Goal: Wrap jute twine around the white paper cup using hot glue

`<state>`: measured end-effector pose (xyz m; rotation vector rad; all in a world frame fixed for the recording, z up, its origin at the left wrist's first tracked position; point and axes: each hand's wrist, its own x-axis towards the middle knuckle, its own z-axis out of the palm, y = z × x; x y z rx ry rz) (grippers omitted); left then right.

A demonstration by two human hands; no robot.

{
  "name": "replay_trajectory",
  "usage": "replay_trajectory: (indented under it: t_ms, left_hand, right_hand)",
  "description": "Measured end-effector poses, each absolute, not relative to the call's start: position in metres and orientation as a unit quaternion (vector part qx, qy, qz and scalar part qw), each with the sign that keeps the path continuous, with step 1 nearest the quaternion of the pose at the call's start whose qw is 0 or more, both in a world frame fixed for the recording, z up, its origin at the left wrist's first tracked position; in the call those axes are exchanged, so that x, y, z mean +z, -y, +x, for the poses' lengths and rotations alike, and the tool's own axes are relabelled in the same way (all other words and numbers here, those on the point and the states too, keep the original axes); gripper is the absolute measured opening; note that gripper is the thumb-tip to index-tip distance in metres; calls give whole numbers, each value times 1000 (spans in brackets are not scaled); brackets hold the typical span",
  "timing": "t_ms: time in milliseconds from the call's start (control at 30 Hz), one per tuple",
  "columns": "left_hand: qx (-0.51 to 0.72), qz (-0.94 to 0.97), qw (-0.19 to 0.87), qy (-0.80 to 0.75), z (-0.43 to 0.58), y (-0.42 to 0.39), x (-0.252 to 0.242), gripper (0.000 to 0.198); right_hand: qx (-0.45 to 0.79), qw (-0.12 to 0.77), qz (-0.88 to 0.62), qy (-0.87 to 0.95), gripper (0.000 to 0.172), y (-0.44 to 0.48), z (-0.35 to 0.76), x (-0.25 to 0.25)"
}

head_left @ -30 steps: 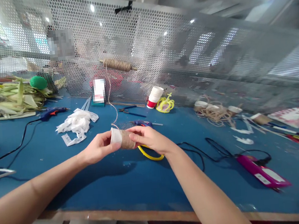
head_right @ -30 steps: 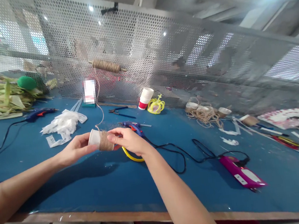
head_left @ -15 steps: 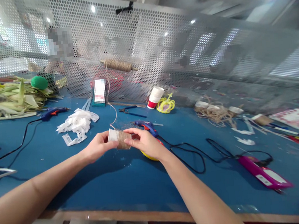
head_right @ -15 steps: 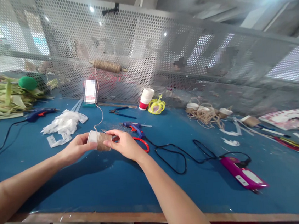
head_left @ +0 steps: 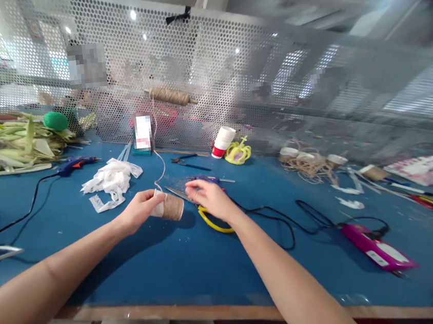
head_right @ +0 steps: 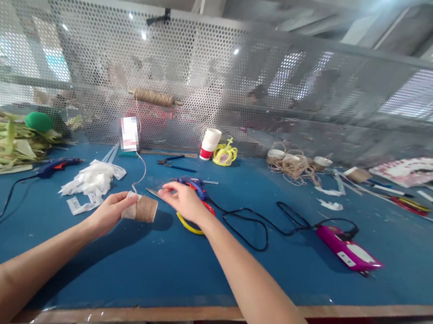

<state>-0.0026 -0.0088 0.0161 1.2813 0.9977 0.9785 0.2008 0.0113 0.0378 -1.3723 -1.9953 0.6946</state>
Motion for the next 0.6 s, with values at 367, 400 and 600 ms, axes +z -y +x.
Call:
replay_trajectory:
  t_ms: [367,400,600]
  left_hand:
    - [399,605,523,-449,-1,8,14,36]
    - [398,609,516,-452,-1,9,14,36]
    - [392,630,493,-454,-2,9,14,33]
  right_hand:
    - [113,221,-736,629,26,-68,264,20]
    - [120,233,-737,623,23,-68,264,19]
    - [215,340,-688,604,16,-42,255,49]
